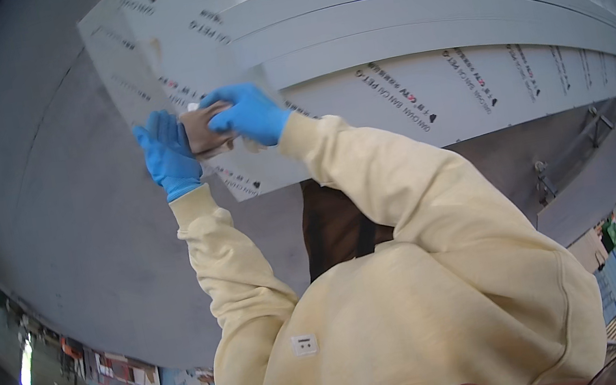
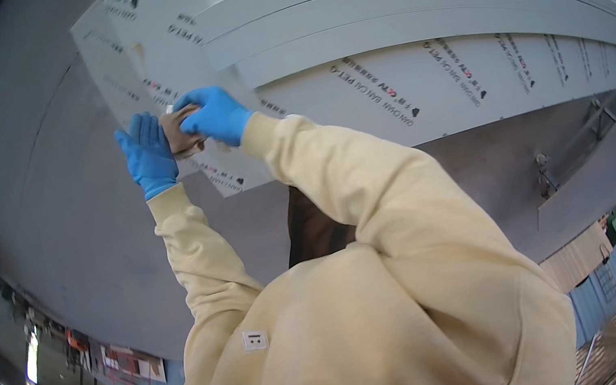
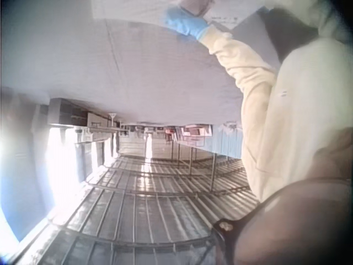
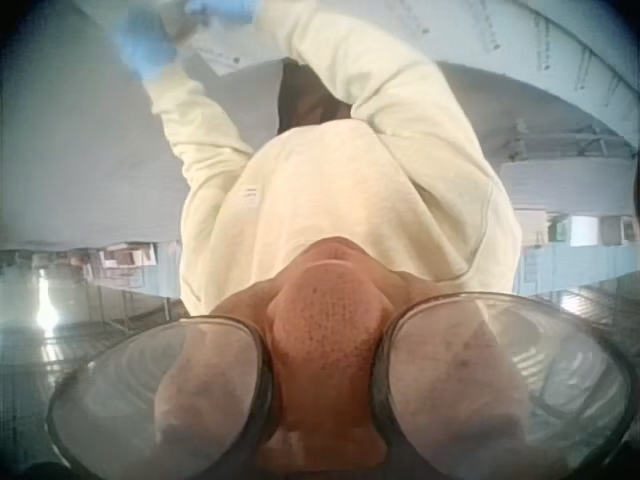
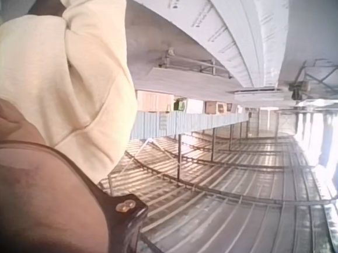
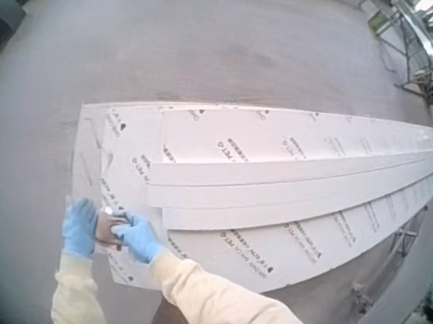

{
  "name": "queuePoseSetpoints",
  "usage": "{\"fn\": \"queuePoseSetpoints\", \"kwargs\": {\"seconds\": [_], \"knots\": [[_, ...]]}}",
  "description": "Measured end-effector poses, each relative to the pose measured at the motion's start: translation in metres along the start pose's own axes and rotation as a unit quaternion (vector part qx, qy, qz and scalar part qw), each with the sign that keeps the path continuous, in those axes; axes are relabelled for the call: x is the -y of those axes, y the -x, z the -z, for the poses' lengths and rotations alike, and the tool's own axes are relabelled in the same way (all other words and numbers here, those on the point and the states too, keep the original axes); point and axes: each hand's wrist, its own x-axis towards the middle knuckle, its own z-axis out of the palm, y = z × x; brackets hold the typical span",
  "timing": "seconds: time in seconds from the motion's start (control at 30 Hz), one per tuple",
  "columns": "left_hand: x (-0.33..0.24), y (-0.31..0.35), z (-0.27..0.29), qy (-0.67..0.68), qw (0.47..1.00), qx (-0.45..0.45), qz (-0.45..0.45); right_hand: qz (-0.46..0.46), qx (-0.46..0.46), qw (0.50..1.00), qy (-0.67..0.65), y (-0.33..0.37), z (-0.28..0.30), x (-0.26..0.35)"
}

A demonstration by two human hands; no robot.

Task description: The person wipes the surface of several white panels with a cloth. They occasionally reposition the panels and re-wet the cloth from a bottle to continue cleaning different sections.

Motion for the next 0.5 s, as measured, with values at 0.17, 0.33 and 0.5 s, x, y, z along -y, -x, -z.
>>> {"fn": "queuePoseSetpoints", "kwargs": {"seconds": [0.17,0.33,0.5], "knots": [[-0.064,0.107,0.003,-0.166,0.894,-0.098,-0.404,-0.066,-0.003,0.985,-0.157,0.043,0.004,0.009],[0.036,0.14,0.03,-0.35,0.789,0.079,-0.499,-0.118,0.024,0.992,-0.028,0.085,-0.068,0.012],[0.158,0.145,0.21,-0.418,0.868,-0.066,-0.262,-0.092,0.036,0.993,-0.065,0.108,-0.07,-0.013]]}}
